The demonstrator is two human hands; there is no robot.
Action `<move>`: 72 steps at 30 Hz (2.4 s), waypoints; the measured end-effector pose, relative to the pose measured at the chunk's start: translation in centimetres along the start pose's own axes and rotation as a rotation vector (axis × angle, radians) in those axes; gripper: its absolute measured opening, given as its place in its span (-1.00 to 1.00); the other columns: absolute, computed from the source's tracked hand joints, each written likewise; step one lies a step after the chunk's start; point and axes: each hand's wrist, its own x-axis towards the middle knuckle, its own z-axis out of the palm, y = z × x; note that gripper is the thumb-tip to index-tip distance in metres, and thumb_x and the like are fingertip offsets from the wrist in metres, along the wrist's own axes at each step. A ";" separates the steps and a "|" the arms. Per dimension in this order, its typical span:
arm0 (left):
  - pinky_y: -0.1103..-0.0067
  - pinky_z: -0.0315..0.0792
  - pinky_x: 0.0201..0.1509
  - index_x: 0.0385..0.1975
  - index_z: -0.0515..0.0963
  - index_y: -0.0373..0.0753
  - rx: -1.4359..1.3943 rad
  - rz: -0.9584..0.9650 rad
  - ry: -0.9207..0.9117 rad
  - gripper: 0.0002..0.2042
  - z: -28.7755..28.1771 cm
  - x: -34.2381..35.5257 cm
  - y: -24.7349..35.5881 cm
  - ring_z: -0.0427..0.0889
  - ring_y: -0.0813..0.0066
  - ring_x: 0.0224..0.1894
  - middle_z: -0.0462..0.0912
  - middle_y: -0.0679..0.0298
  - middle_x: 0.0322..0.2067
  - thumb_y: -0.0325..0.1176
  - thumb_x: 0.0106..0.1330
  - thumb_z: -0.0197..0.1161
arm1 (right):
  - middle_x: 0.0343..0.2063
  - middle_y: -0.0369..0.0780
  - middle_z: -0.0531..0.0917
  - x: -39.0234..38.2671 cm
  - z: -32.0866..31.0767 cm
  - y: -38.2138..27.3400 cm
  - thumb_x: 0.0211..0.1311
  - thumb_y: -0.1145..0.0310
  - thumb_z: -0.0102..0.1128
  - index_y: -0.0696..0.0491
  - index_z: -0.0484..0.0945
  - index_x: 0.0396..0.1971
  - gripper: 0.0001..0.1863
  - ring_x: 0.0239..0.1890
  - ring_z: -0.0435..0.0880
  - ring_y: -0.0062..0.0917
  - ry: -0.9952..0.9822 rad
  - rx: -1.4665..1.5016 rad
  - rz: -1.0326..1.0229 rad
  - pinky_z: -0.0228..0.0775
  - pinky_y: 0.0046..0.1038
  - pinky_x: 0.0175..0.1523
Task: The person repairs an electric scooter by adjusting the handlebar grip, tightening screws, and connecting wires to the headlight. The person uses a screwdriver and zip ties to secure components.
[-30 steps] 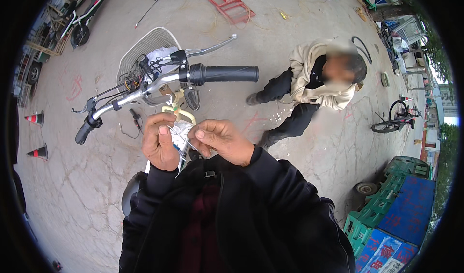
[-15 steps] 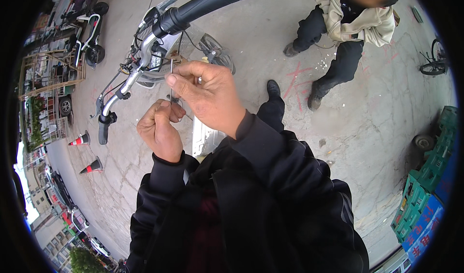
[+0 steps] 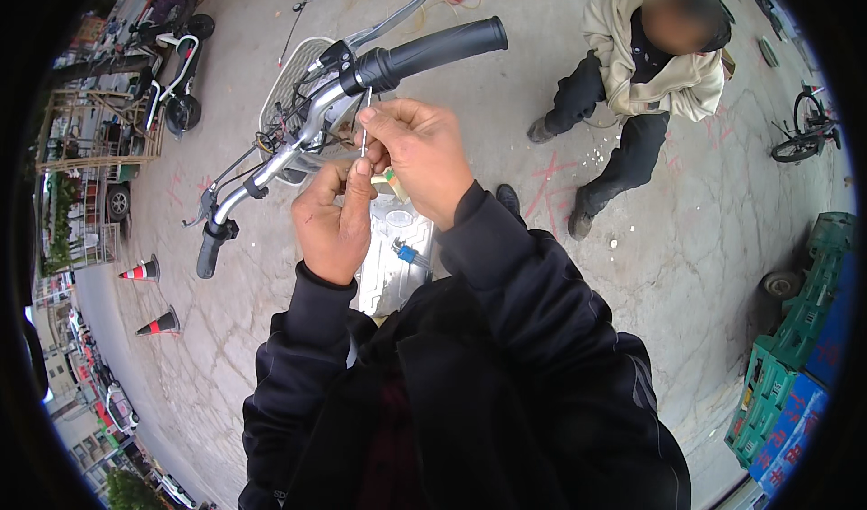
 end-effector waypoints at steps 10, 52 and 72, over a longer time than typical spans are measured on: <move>0.34 0.51 -0.27 -0.10 0.63 -0.25 0.736 0.654 -0.103 -0.74 -2.3 3.3 4.7 0.61 0.21 -0.34 0.59 0.20 -0.33 -0.42 0.22 0.42 | -0.49 -0.36 0.62 1.3 -1.3 -1.6 0.50 0.38 0.25 0.22 0.70 -0.22 -0.81 -0.47 0.52 -0.70 -0.151 0.394 0.238 0.41 -0.64 -0.33; 0.51 0.54 -0.45 -0.21 0.59 -0.38 0.038 -0.393 0.278 -0.72 3.9 -0.7 8.1 0.67 0.33 -0.52 0.64 0.20 -0.51 -0.22 0.54 0.28 | -0.56 -0.34 0.57 4.5 -4.0 -3.6 0.51 0.23 0.30 0.18 0.66 -0.38 -0.68 -0.49 0.43 -0.71 -0.516 0.016 0.573 0.25 -0.59 -0.33; 0.51 0.51 -0.52 -0.24 0.61 -0.44 0.802 -0.195 0.090 -0.75 3.8 0.3 11.1 0.67 0.50 -0.58 0.72 0.21 -0.51 -0.31 0.48 0.37 | -0.52 -0.35 0.54 5.3 -4.6 -3.7 0.53 0.19 0.29 0.21 0.68 -0.31 -0.65 -0.45 0.42 -0.70 -0.604 0.028 0.712 0.26 -0.58 -0.29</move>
